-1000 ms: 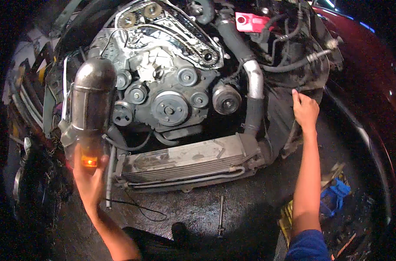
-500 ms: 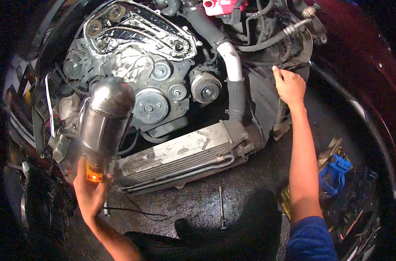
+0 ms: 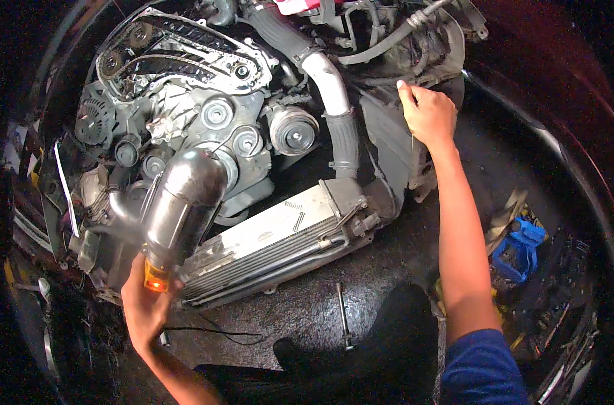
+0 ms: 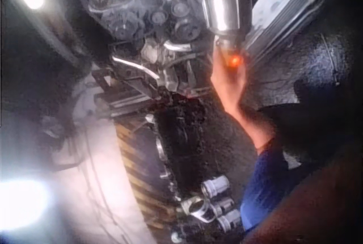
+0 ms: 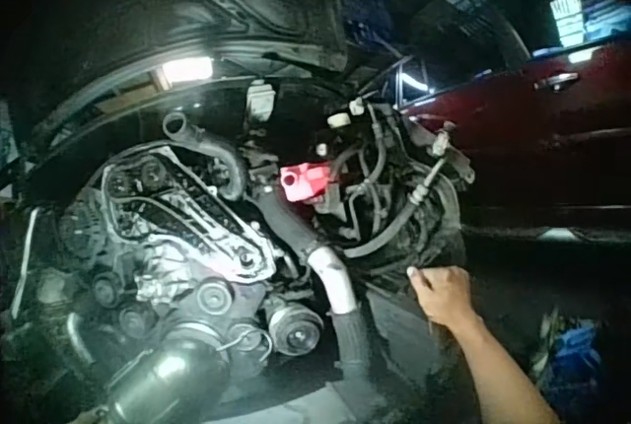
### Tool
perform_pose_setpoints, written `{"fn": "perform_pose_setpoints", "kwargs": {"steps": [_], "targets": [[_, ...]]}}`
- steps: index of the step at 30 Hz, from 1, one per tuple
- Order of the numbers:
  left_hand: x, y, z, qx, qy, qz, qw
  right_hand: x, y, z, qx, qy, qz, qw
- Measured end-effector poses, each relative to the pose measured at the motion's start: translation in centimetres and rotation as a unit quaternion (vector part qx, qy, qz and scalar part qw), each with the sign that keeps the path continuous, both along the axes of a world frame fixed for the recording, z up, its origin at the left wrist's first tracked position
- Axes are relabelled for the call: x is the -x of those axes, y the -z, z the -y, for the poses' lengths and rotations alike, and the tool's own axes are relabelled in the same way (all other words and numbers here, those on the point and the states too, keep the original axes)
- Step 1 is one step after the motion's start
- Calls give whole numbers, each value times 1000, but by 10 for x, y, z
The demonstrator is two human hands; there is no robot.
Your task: The person holds a work light to illuminate the exposed timing chain and pulleys of an engine while pointing at various parts and moving cables aside.
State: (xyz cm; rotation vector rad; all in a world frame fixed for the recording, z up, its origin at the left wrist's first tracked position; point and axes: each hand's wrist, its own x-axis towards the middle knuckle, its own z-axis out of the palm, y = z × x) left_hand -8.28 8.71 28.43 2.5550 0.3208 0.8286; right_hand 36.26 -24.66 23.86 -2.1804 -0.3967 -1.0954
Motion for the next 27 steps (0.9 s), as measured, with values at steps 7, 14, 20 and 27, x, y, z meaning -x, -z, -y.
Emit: {"fn": "perform_pose_setpoints", "kwargs": {"steps": [7,14,20,27], "targets": [[-7,1,5,-12,2,-5,1000,-1,0,2,-8,-18,16,1000],[-20,5,17,-43,43,-3,998,-3,2,2,-16,-28,18,999],[-23,4,23,-7,20,-39,999,-4,3,3,-11,-22,52,998],[-25,5,23,-49,19,-34,998,-6,4,2,-10,-25,57,998]]}}
